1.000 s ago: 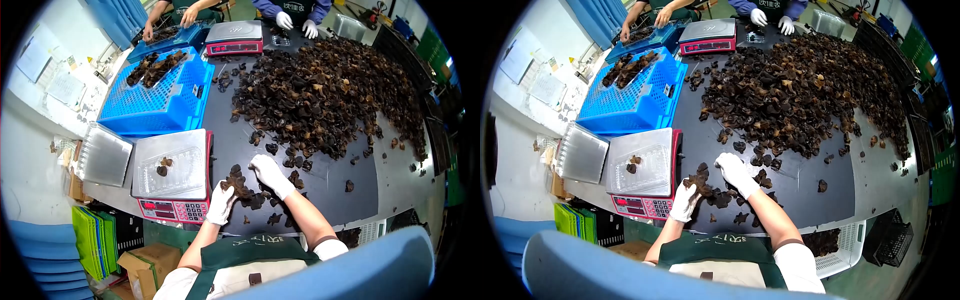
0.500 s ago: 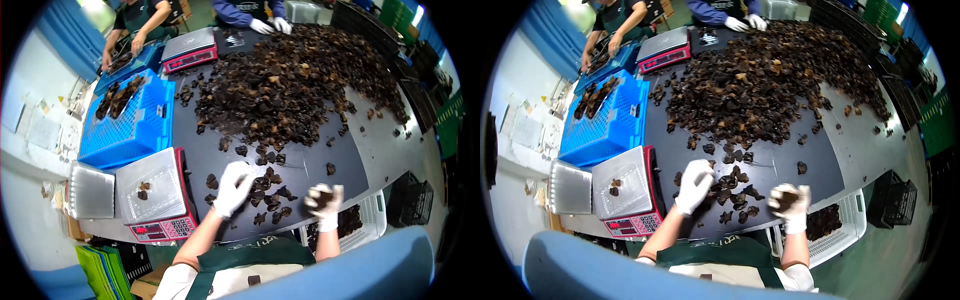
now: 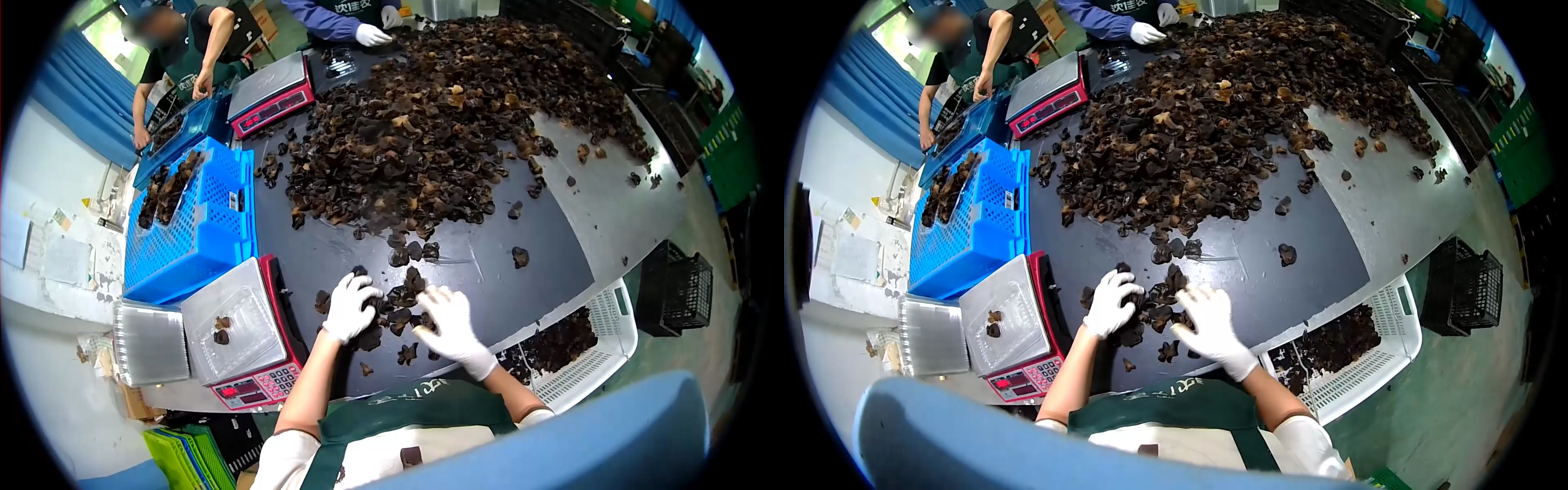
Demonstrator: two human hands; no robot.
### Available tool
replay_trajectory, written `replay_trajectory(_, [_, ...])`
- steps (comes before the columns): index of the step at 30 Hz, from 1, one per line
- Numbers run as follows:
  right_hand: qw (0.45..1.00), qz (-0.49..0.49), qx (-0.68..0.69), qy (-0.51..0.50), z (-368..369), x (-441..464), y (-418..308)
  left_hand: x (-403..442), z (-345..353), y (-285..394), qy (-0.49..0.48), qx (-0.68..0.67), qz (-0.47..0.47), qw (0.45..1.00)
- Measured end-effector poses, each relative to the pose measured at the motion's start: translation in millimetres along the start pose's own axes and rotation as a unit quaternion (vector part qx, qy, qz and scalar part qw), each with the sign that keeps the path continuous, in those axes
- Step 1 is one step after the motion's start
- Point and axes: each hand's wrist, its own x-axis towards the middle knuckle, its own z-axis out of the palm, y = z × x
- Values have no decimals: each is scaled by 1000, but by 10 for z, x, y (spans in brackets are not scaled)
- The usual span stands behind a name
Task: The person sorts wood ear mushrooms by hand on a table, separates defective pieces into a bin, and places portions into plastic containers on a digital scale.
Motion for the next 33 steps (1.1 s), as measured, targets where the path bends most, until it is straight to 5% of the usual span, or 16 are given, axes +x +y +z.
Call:
replay_trajectory(2, [992,-90,83,-33,145,77,-119,-259,-200,85,-38,-46,-42,997])
replay_trajectory(4, [971,-176,158,25,213,264,-172,-468,-432,207,28,-80,-56,995])
replay_trajectory(7, [965,-148,209,56,149,680,87,-756,-536,158,158,-170,-132,964])
replay_trajectory(10, [988,-51,-47,141,308,883,374,-857,-367,-77,253,-117,-263,924])
replay_trajectory(11, [981,-24,-126,147,393,899,422,-806,-322,-90,249,-77,-284,923])
replay_trajectory(13, [999,-13,-39,-33,385,920,301,-705,-137,-129,232,21,-276,932])
replay_trajectory(15, [992,-120,-39,-31,430,698,114,-637,-38,-62,151,136,-241,949])
replay_trajectory(17, [976,-175,44,-120,236,590,-73,-628,-55,-36,121,-36,-120,985])
replay_trajectory(19, [948,-148,205,-191,153,408,-108,-731,-122,264,129,-116,-132,976])
replay_trajectory(22, [965,-154,158,-143,-209,223,-197,-976,-357,619,209,-79,-133,966])
replay_trajectory(25, [987,-119,78,-79,-308,-116,-26,-1406,-246,842,115,-53,-188,974])
replay_trajectory(30, [973,-47,-101,-200,-50,-524,43,-1722,247,684,39,28,-276,960])
replay_trajectory(33, [979,-43,-53,-190,64,-235,-15,-1363,181,466,65,57,-310,947])
